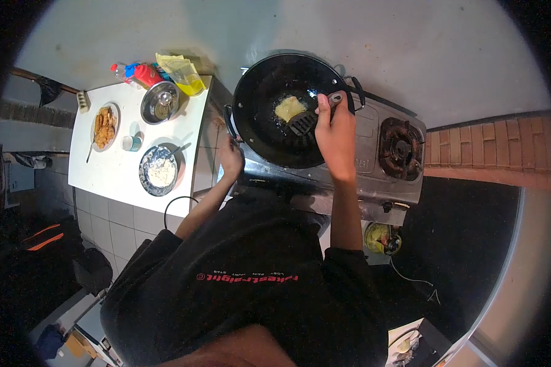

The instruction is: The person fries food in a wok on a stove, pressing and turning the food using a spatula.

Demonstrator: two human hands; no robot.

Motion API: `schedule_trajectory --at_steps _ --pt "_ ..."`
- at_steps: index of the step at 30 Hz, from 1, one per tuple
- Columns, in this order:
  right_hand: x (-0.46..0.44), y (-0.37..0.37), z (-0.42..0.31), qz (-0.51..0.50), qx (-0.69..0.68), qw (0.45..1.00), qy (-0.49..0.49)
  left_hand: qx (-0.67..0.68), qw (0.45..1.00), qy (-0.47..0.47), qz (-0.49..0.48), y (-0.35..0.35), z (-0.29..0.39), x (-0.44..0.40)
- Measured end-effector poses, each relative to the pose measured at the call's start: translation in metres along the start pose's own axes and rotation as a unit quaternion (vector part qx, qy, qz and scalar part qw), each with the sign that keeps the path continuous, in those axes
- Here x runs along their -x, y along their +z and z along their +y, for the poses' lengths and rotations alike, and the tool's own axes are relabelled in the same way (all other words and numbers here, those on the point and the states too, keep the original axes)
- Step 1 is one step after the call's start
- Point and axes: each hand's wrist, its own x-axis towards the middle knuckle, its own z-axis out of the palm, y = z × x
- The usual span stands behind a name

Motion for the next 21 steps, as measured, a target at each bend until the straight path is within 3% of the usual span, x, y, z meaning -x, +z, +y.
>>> schedule_trajectory --at_steps 7,12,16,21 --pt "0.003 -0.004 0.002 -0.012 0.049 0.999 -0.002 -0.005 0.999 -0.026 -0.027 0.001 -0.007 0.000" --pt "0.007 -0.005 0.008 0.027 -0.033 0.999 0.019 -0.033 0.999 -0.004 -0.004 0.002 -0.005 0.001" --pt "0.008 -0.006 0.012 -0.004 0.078 0.997 -0.002 -0.039 0.999 -0.009 -0.007 -0.002 0.003 0.001" --pt "0.009 -0.006 0.007 -0.007 0.000 1.000 -0.005 -0.009 1.000 0.001 0.004 0.006 -0.013 -0.001"
